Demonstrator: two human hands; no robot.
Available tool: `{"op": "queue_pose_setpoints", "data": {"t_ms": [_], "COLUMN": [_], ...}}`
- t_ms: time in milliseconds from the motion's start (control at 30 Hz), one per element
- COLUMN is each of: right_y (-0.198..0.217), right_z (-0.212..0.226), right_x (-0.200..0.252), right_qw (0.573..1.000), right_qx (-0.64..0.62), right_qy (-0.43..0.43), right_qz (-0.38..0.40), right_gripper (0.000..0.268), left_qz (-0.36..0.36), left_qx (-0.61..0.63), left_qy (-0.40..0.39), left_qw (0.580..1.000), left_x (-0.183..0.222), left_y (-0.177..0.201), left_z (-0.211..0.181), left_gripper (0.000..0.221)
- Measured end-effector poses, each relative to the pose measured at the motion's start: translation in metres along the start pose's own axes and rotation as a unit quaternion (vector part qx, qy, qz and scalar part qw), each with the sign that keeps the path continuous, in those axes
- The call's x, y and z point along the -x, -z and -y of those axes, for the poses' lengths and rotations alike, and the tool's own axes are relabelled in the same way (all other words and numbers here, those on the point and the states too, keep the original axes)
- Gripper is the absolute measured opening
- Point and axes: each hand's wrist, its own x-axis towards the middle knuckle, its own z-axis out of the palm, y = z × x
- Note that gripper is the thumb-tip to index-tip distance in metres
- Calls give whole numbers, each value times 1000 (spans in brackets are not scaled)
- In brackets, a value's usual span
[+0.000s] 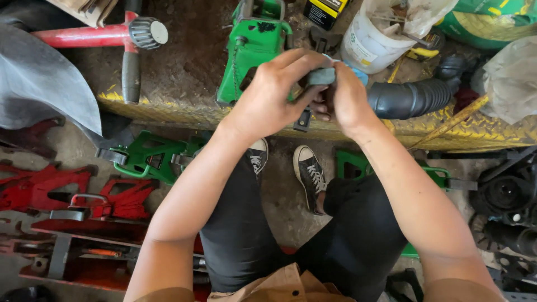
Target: Cleaning and wiping down various jack stand components in a workshop.
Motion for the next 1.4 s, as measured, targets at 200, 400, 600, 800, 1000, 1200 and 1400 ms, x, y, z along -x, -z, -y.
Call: {"op": "queue_pose_setpoints", "data": {"t_ms": [200, 400, 600, 800, 1000, 1200, 1400], "right_y": [3, -9, 17, -24, -9, -46, -29], "right_z": [-4, 4, -23, -21, -45, -10, -22], "right_x": [-3, -23, -101, -135, -146, -106, -120], "right_qw": [999, 984, 887, 794, 745, 797, 726], "right_qx": [34, 84, 233, 288, 419, 370, 476], "right_qy": [-15, 146, 352, 437, 421, 415, 435], "right_qz": [25, -54, -188, -308, -303, -235, -237], "right_gripper": [75, 50, 60, 60, 56, 55, 57], "left_qz": [14, -48, -288, -168, -267, -299, -303], "left_qx": [-69, -69, -159, -33, -107, -139, -110], "left_qy": [-39, -47, 180, 60, 28, 21, 40], "left_qw": [997, 995, 927, 983, 957, 944, 946], "left_x": [-2, -4, 12, -8, -14, -8, -11], "left_y": [4, 6, 21, 22, 9, 4, 3], "left_z": [4, 6, 83, 111, 132, 137, 134], "left_gripper": [43, 71, 78, 43, 25, 26, 25]}}
